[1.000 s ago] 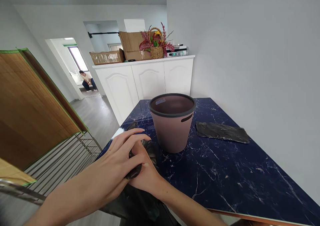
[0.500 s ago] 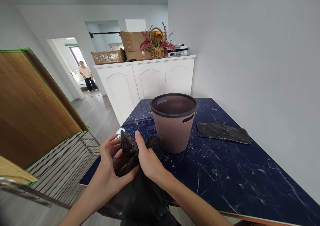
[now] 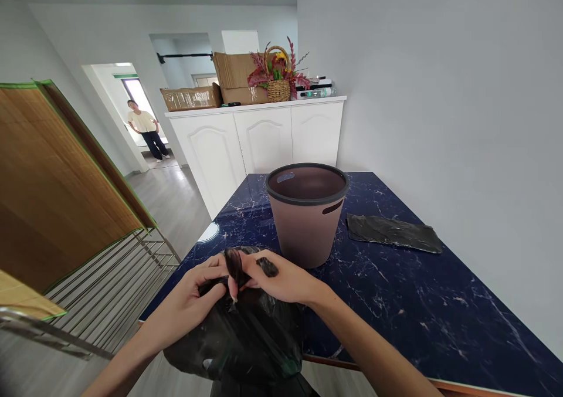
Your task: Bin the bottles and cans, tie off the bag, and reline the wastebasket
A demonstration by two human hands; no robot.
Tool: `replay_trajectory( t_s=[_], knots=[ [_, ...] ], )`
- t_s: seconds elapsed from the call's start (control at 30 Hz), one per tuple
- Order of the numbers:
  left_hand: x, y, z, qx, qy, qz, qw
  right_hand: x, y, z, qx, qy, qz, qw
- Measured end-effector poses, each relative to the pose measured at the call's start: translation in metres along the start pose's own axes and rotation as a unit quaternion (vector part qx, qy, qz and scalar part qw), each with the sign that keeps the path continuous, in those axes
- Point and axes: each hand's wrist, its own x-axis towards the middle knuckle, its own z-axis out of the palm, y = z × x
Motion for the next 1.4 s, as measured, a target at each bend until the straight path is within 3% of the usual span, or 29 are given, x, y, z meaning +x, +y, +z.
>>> replay_trajectory(
  t_s=[0.1,0.17,0.27,0.4,0.47,0.57,0.8,1.03,1.23,1.4],
  knots=[
    [0.001,0.000,-0.004,-0.022,-0.015,-0.015,1.000,-0.005,-0.009,-0.012,-0.099,-0.066,-0.078,0.990],
    [0.002,-0.002,-0.006,-0.032,-0.014,-0.020,0.999,-0.007,-0.010,-0.015,-0.160,-0.075,-0.093,0.980],
    [0.001,-0.005,-0.008,-0.039,0.007,-0.029,0.999,-0.010,-0.002,-0.013,-0.282,-0.007,-0.103,0.954],
    [0.001,-0.006,-0.009,-0.030,0.029,-0.031,0.999,-0.012,0.019,-0.006,-0.474,0.092,-0.135,0.865],
    [0.000,-0.005,-0.009,-0.025,0.030,-0.032,0.999,-0.011,0.028,-0.002,-0.521,0.140,-0.160,0.826],
    [0.001,-0.004,-0.009,-0.050,0.052,-0.061,0.996,-0.008,0.036,0.005,-0.537,0.199,-0.190,0.798],
    [0.014,-0.002,-0.008,-0.173,0.079,-0.104,0.976,-0.001,0.039,0.019,-0.502,0.243,-0.227,0.798],
    [0.031,-0.007,-0.007,-0.329,0.013,-0.108,0.938,0.002,0.050,0.018,-0.511,0.231,-0.241,0.792],
    [0.038,-0.017,-0.008,-0.252,0.050,-0.097,0.962,-0.001,0.046,0.015,-0.522,0.223,-0.246,0.786],
    [0.034,-0.021,-0.018,-0.152,0.068,-0.040,0.985,-0.015,0.051,0.007,-0.499,0.195,-0.260,0.804]
  ],
)
